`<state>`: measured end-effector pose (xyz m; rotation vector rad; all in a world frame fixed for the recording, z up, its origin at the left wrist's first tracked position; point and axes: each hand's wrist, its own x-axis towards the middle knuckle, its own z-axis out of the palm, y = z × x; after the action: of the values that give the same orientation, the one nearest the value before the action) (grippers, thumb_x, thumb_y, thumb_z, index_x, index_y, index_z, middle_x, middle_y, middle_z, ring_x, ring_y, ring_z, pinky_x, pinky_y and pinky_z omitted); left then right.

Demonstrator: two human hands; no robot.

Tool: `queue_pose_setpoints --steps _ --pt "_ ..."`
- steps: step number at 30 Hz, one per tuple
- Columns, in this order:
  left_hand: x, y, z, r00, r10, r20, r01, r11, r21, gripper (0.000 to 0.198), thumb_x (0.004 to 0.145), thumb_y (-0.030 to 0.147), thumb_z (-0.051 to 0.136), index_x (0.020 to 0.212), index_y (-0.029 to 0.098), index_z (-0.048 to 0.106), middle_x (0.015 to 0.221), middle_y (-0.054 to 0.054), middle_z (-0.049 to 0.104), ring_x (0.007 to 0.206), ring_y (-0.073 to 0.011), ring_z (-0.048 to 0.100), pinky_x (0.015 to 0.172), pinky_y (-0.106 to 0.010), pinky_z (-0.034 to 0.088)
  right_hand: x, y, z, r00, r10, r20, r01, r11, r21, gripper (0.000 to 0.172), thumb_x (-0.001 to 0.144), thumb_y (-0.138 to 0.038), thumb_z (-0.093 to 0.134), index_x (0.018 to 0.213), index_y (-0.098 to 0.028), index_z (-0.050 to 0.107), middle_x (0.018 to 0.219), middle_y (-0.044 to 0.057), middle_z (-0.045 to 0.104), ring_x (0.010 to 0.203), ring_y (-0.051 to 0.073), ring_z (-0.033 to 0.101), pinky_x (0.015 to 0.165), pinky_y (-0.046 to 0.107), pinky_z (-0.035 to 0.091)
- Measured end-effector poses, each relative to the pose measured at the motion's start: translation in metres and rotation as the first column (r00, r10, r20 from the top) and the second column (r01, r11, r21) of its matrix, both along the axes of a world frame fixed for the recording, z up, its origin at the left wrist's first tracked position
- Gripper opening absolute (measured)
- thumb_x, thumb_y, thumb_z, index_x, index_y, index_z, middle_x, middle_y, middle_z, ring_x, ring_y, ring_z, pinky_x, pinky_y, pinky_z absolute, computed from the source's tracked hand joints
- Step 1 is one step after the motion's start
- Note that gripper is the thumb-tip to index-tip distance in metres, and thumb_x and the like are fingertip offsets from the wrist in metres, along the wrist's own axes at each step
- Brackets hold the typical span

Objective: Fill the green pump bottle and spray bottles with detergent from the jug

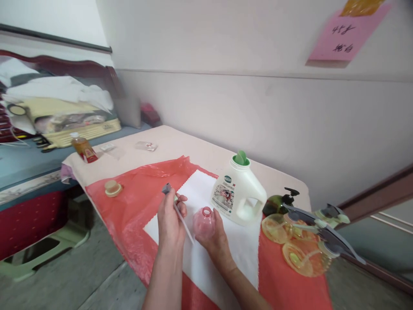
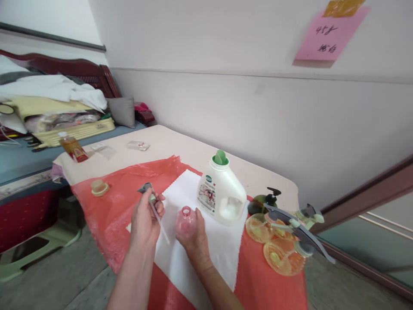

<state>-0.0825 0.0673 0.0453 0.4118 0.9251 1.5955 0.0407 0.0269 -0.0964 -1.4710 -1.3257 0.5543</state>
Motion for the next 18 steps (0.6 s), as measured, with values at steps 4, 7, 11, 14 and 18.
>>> queue_pose_setpoints --steps 4,7,11,14,18 --pt "-0.002 0.002 0.001 1.000 0.010 0.027 -0.010 1.000 -0.015 0.030 0.074 0.043 0.067 0.075 0.017 0.052 0.067 -0.001 0.060 0.042 -0.0044 0.042 0.042 -0.018 0.029 0.012 -0.020 0.009 0.996 0.007 0.085 -0.006 1.000 -0.011 0.080 0.067 -0.035 0.070 0.136 -0.019 0.032 0.132 0.014 0.050 0.119 0.033 0.050 0.100 0.050 0.043" --pt "0.001 0.003 0.001 0.994 0.014 0.106 -0.013 1.000 -0.007 0.030 0.075 0.044 0.065 0.076 0.017 0.052 0.067 0.000 0.059 0.042 -0.0036 0.039 0.042 -0.018 0.027 0.030 -0.052 0.025 0.989 0.030 0.147 -0.018 0.997 -0.077 0.075 0.069 -0.025 0.064 0.137 -0.023 0.032 0.130 0.011 0.051 0.117 0.030 0.052 0.096 0.046 0.047" --pt "0.009 0.002 0.000 0.980 0.038 0.196 -0.040 0.999 0.004 0.029 0.077 0.045 0.063 0.076 0.018 0.051 0.067 0.002 0.058 0.041 -0.0027 0.037 0.042 -0.018 0.025 0.049 -0.083 0.039 0.935 0.067 0.347 -0.012 0.987 -0.158 0.077 0.068 -0.016 0.057 0.139 -0.024 0.029 0.133 0.011 0.048 0.120 0.029 0.050 0.095 0.045 0.048" --pt "0.019 -0.002 0.000 0.976 0.039 0.215 -0.042 0.999 0.007 0.029 0.079 0.046 0.062 0.077 0.019 0.051 0.069 0.002 0.058 0.041 -0.0028 0.036 0.043 -0.018 0.025 0.052 -0.091 0.040 0.885 0.077 0.459 -0.009 0.989 -0.147 0.082 0.065 -0.012 0.056 0.141 -0.024 0.027 0.134 0.011 0.048 0.122 0.030 0.048 0.099 0.050 0.045" --pt "0.034 -0.010 -0.002 0.993 0.021 0.117 -0.028 0.998 0.055 0.030 0.080 0.048 0.061 0.078 0.019 0.052 0.071 0.001 0.059 0.044 -0.0041 0.038 0.046 -0.019 0.029 0.048 -0.092 0.041 0.885 0.095 0.456 -0.026 0.988 -0.155 0.088 0.060 -0.010 0.055 0.142 -0.024 0.025 0.135 0.011 0.047 0.123 0.031 0.047 0.100 0.051 0.044"
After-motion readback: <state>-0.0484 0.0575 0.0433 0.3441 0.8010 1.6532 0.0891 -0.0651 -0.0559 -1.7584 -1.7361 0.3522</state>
